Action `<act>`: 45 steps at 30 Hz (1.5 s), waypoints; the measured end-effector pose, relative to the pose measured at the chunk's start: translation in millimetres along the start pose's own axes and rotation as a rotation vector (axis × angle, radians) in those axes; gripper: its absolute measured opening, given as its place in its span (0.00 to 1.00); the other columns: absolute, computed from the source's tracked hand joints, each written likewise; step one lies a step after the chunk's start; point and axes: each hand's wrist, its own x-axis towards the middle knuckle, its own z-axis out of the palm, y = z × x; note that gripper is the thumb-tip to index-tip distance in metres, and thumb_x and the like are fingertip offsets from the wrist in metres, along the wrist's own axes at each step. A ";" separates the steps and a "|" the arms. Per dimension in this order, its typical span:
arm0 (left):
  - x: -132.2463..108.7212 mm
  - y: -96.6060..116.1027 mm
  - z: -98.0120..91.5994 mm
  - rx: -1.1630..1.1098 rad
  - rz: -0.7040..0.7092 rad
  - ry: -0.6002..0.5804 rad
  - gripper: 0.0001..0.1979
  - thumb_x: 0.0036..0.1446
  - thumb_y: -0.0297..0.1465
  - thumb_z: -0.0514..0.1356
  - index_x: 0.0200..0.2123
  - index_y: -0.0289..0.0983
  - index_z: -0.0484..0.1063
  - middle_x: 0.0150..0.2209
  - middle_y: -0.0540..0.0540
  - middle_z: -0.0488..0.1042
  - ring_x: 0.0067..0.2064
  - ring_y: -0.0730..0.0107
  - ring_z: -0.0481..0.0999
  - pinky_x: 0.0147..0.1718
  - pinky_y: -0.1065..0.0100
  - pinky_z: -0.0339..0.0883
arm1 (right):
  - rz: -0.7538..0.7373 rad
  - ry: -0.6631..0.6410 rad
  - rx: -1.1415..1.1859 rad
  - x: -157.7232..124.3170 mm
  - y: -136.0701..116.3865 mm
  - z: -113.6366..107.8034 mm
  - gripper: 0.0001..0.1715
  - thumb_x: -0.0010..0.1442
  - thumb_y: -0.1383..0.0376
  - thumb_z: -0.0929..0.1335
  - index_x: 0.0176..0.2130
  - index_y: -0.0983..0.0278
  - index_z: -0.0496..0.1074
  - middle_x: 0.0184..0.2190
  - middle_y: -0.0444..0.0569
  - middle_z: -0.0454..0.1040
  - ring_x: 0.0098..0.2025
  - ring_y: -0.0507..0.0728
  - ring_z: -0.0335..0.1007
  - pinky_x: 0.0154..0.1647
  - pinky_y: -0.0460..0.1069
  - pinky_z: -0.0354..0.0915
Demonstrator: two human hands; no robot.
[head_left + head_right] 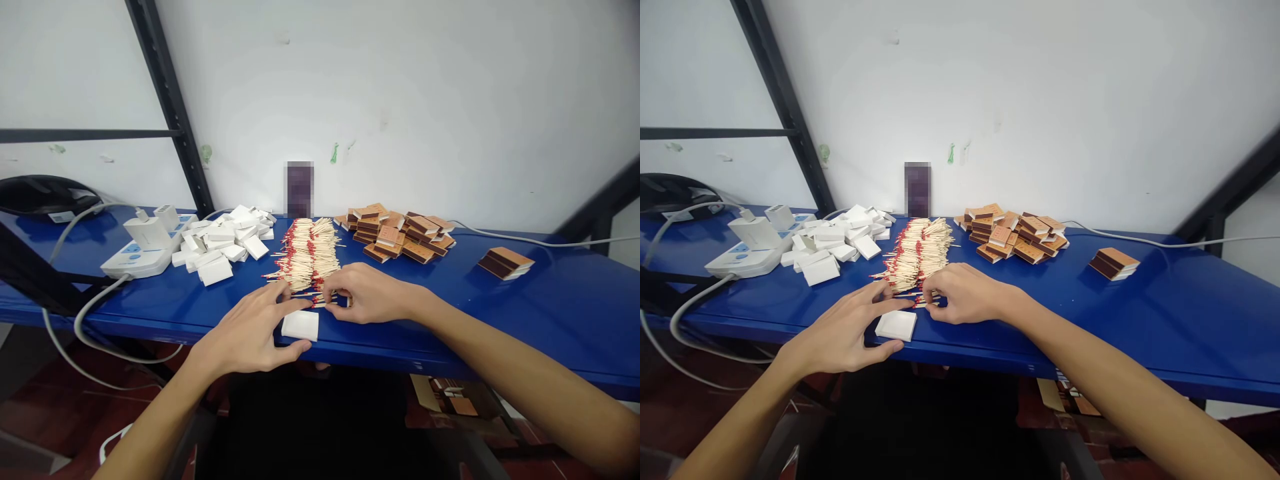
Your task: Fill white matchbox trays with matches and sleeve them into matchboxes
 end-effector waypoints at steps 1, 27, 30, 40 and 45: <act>0.3 0.3 -0.3 -0.007 0.001 0.005 0.28 0.58 0.47 0.59 0.59 0.44 0.68 0.49 0.41 0.67 0.51 0.51 0.70 0.49 0.54 0.67 | 0.001 0.003 -0.002 -0.1 0.0 -0.2 0.05 0.55 0.68 0.68 0.33 0.64 0.75 0.28 0.44 0.76 0.27 0.51 0.65 0.32 0.46 0.55; -5.0 -0.6 -0.7 -0.101 -0.003 0.155 0.25 0.57 0.42 0.61 0.57 0.41 0.68 0.47 0.43 0.67 0.50 0.55 0.67 0.51 0.55 0.63 | 0.016 0.057 -0.070 -1.1 3.1 1.4 0.10 0.57 0.68 0.67 0.39 0.64 0.77 0.31 0.46 0.78 0.29 0.52 0.69 0.35 0.47 0.58; -6.8 -3.4 -1.5 -0.180 -0.022 0.281 0.19 0.60 0.38 0.57 0.52 0.37 0.70 0.41 0.44 0.68 0.42 0.61 0.69 0.43 0.60 0.65 | 0.011 0.041 -0.083 -1.4 2.8 1.6 0.11 0.58 0.66 0.67 0.41 0.64 0.77 0.34 0.47 0.79 0.32 0.54 0.71 0.36 0.48 0.58; -4.7 -3.1 -1.0 -0.182 -0.002 0.288 0.19 0.59 0.37 0.59 0.52 0.37 0.70 0.44 0.43 0.66 0.45 0.62 0.69 0.46 0.60 0.65 | 0.023 0.011 -0.032 0.3 0.7 4.8 0.10 0.58 0.66 0.67 0.39 0.64 0.77 0.33 0.47 0.79 0.32 0.53 0.70 0.34 0.47 0.58; -2.9 -2.4 2.1 -0.005 -0.020 0.240 0.24 0.57 0.44 0.59 0.52 0.37 0.72 0.48 0.40 0.66 0.48 0.53 0.65 0.49 0.51 0.63 | 0.036 0.022 -0.047 0.3 -0.3 4.0 0.10 0.60 0.63 0.67 0.40 0.64 0.77 0.32 0.48 0.79 0.32 0.53 0.70 0.34 0.47 0.56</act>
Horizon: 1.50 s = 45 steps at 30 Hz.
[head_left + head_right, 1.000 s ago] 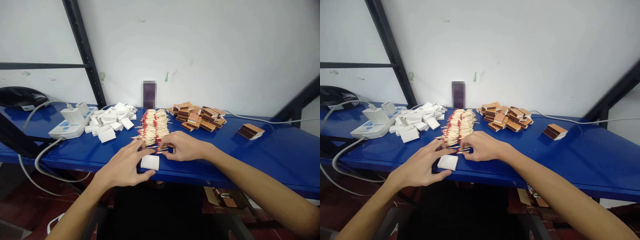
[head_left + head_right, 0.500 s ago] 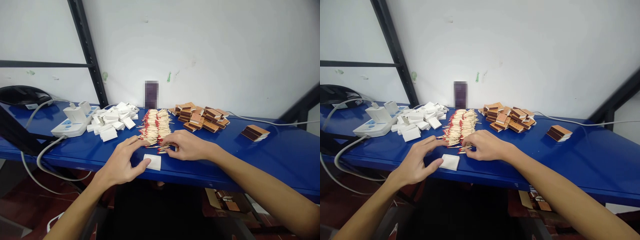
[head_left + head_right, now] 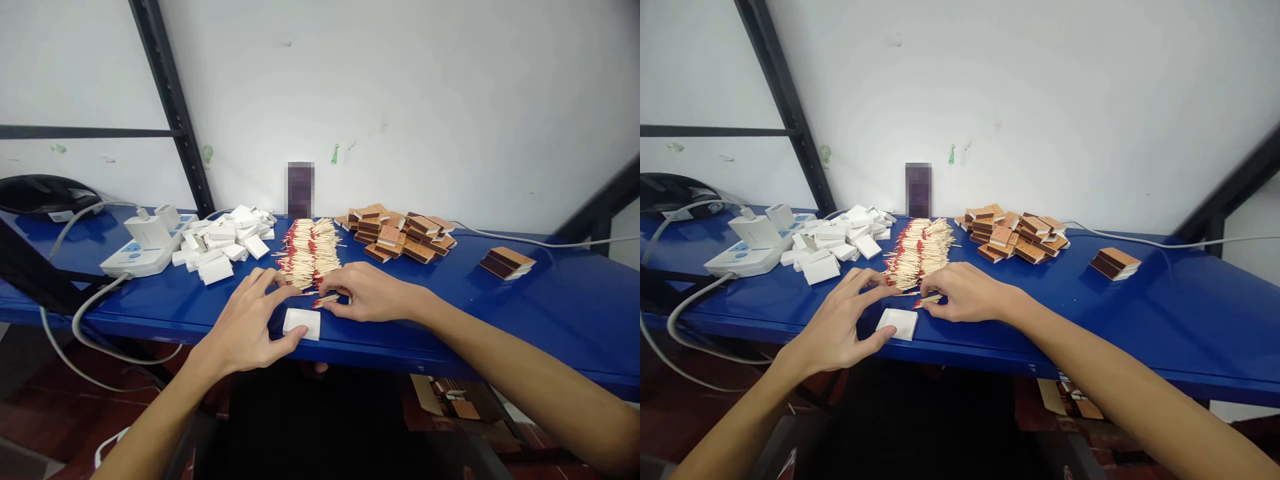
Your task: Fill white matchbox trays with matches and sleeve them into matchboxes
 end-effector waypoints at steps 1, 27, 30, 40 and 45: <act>0.2 0.4 0.6 0.029 -0.003 -0.005 0.25 0.57 0.45 0.59 0.52 0.37 0.72 0.48 0.40 0.66 0.48 0.52 0.65 0.49 0.50 0.63 | 0.009 0.006 -0.012 -0.2 -0.2 -0.6 0.10 0.60 0.63 0.67 0.40 0.64 0.77 0.32 0.48 0.78 0.31 0.53 0.69 0.34 0.47 0.56; 5.1 6.1 0.6 0.037 0.025 -0.137 0.32 0.55 0.49 0.61 0.60 0.42 0.65 0.60 0.37 0.59 0.59 0.43 0.56 0.55 0.43 0.60 | 0.036 0.050 -0.065 3.3 -2.2 3.8 0.13 0.62 0.59 0.66 0.40 0.64 0.76 0.27 0.46 0.76 0.29 0.53 0.66 0.33 0.48 0.52; 6.2 6.7 0.9 0.072 0.024 -0.149 0.33 0.56 0.50 0.59 0.60 0.41 0.65 0.61 0.36 0.58 0.59 0.42 0.56 0.55 0.42 0.59 | 0.032 0.038 -0.099 1.5 -3.0 0.9 0.12 0.61 0.61 0.66 0.40 0.64 0.76 0.29 0.48 0.77 0.29 0.54 0.67 0.32 0.48 0.52; 4.1 5.8 1.5 0.064 0.028 -0.132 0.29 0.55 0.50 0.61 0.56 0.41 0.69 0.62 0.36 0.56 0.60 0.41 0.55 0.54 0.41 0.59 | 0.116 0.027 -0.183 0.2 0.4 -5.4 0.10 0.54 0.67 0.66 0.34 0.63 0.77 0.29 0.47 0.79 0.28 0.53 0.67 0.29 0.48 0.50; 4.1 5.7 1.3 0.030 0.029 -0.126 0.28 0.53 0.49 0.62 0.54 0.41 0.70 0.62 0.37 0.57 0.60 0.41 0.55 0.54 0.41 0.60 | 0.163 0.006 -0.186 1.0 2.5 -5.1 0.11 0.56 0.66 0.65 0.34 0.61 0.78 0.26 0.46 0.78 0.27 0.53 0.66 0.27 0.48 0.48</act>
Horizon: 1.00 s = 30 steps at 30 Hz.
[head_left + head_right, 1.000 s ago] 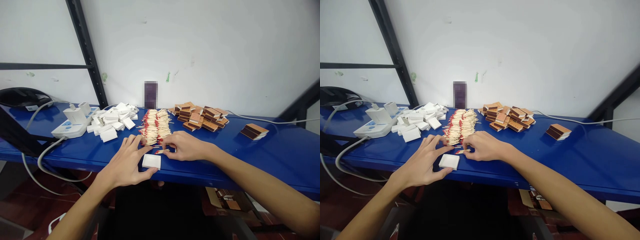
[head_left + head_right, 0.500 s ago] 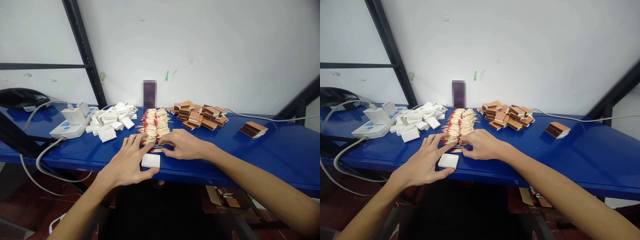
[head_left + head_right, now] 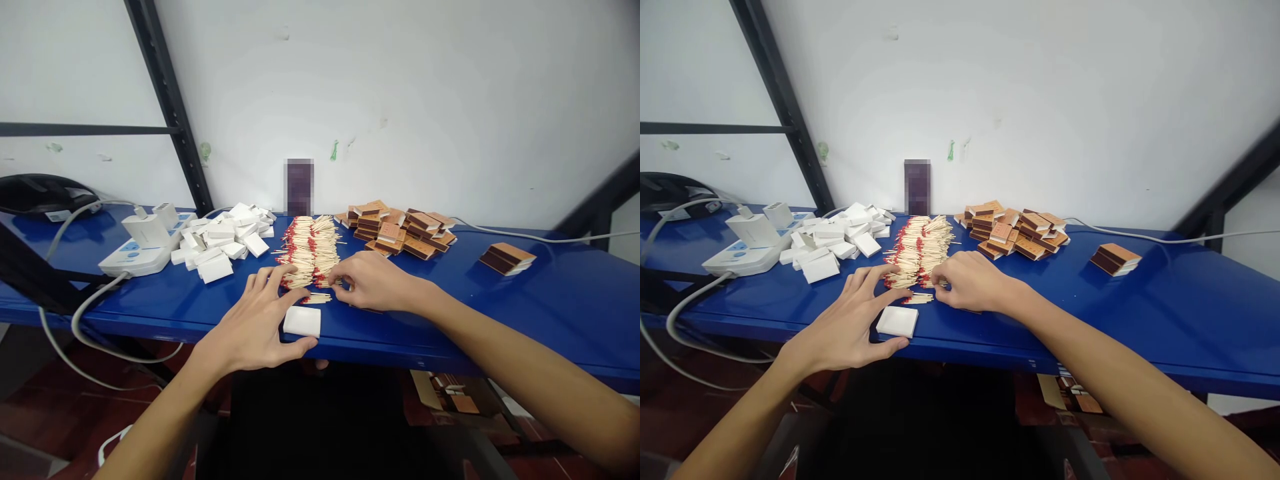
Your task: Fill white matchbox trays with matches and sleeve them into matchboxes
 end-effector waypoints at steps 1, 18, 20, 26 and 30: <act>0.1 -0.1 0.1 -0.005 0.001 0.004 0.28 0.53 0.49 0.62 0.54 0.41 0.70 0.62 0.37 0.57 0.60 0.41 0.55 0.54 0.40 0.60 | 0.002 0.001 -0.004 0.1 0.5 0.5 0.11 0.56 0.66 0.65 0.33 0.61 0.78 0.26 0.46 0.78 0.26 0.52 0.65 0.27 0.48 0.48; 0.3 -0.5 0.5 -0.019 -0.010 0.015 0.32 0.53 0.49 0.63 0.58 0.42 0.66 0.62 0.37 0.58 0.60 0.42 0.56 0.55 0.41 0.60 | 0.024 -0.002 0.181 9.7 -2.9 6.6 0.09 0.56 0.67 0.66 0.28 0.63 0.77 0.17 0.41 0.69 0.20 0.49 0.59 0.26 0.46 0.50; 0.8 -0.8 0.9 -0.020 -0.014 0.017 0.34 0.52 0.50 0.62 0.59 0.41 0.65 0.62 0.37 0.58 0.60 0.42 0.57 0.55 0.41 0.60 | 0.034 -0.003 0.190 11.8 -4.0 7.8 0.08 0.56 0.67 0.67 0.30 0.62 0.77 0.18 0.42 0.71 0.22 0.49 0.60 0.26 0.46 0.50; 0.8 -0.5 1.6 -0.002 -0.017 0.024 0.32 0.52 0.50 0.62 0.55 0.40 0.66 0.61 0.36 0.59 0.60 0.41 0.57 0.55 0.40 0.59 | 0.045 -0.004 0.172 14.8 -7.4 7.7 0.07 0.57 0.66 0.68 0.33 0.62 0.78 0.23 0.44 0.74 0.24 0.50 0.62 0.27 0.46 0.50; -0.1 -0.8 2.8 0.028 -0.022 0.045 0.30 0.51 0.51 0.62 0.51 0.38 0.68 0.60 0.35 0.59 0.60 0.41 0.56 0.54 0.40 0.59 | 0.040 0.002 0.149 12.5 -9.2 4.1 0.11 0.61 0.62 0.66 0.35 0.62 0.78 0.24 0.44 0.74 0.24 0.50 0.62 0.27 0.47 0.49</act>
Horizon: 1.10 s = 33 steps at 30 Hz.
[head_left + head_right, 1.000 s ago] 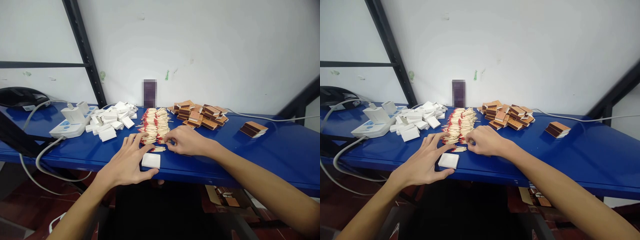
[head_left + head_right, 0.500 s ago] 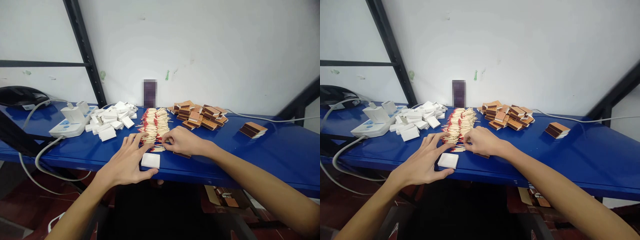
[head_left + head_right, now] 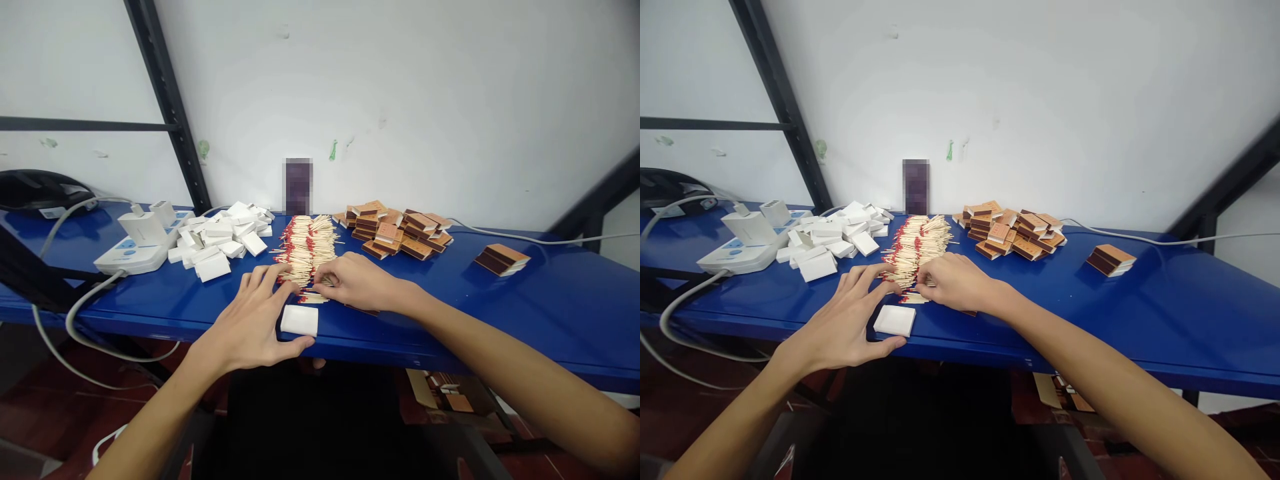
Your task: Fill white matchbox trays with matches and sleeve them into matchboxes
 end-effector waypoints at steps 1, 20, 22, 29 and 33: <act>-0.2 -0.1 0.2 0.005 0.002 0.004 0.31 0.51 0.52 0.62 0.51 0.37 0.68 0.60 0.35 0.60 0.60 0.41 0.57 0.54 0.40 0.59 | -0.008 0.001 -0.010 -1.1 -0.8 -1.2 0.12 0.62 0.60 0.66 0.36 0.62 0.79 0.24 0.45 0.75 0.24 0.50 0.62 0.27 0.47 0.49; -3.0 0.5 -3.3 -0.048 -0.001 -0.020 0.23 0.55 0.47 0.61 0.49 0.39 0.69 0.51 0.40 0.62 0.50 0.52 0.61 0.51 0.50 0.62 | -0.041 -0.184 0.111 -0.9 -5.7 -15.0 0.14 0.59 0.58 0.68 0.38 0.64 0.77 0.25 0.44 0.74 0.26 0.51 0.64 0.29 0.46 0.54; -3.0 0.4 -3.8 -0.045 0.009 -0.018 0.21 0.56 0.46 0.60 0.47 0.39 0.70 0.49 0.41 0.63 0.48 0.54 0.62 0.50 0.51 0.61 | -0.043 -0.234 0.068 5.0 -7.4 -18.9 0.14 0.57 0.58 0.69 0.39 0.64 0.76 0.27 0.46 0.75 0.27 0.53 0.65 0.28 0.46 0.54; -4.2 -0.3 -4.8 -0.098 0.073 -0.008 0.14 0.56 0.42 0.62 0.40 0.39 0.72 0.42 0.45 0.68 0.48 0.57 0.66 0.51 0.55 0.57 | -0.105 -0.421 -0.235 30.3 -35.0 -32.3 0.11 0.49 0.63 0.69 0.32 0.67 0.77 0.24 0.49 0.75 0.24 0.54 0.63 0.24 0.48 0.50; -5.5 -1.3 -4.4 -0.122 0.093 -0.005 0.14 0.57 0.43 0.61 0.39 0.39 0.72 0.41 0.45 0.70 0.46 0.59 0.68 0.51 0.56 0.56 | -0.100 -0.449 -0.303 30.6 -48.4 -34.6 0.09 0.49 0.66 0.68 0.31 0.68 0.77 0.24 0.50 0.74 0.22 0.53 0.61 0.23 0.47 0.49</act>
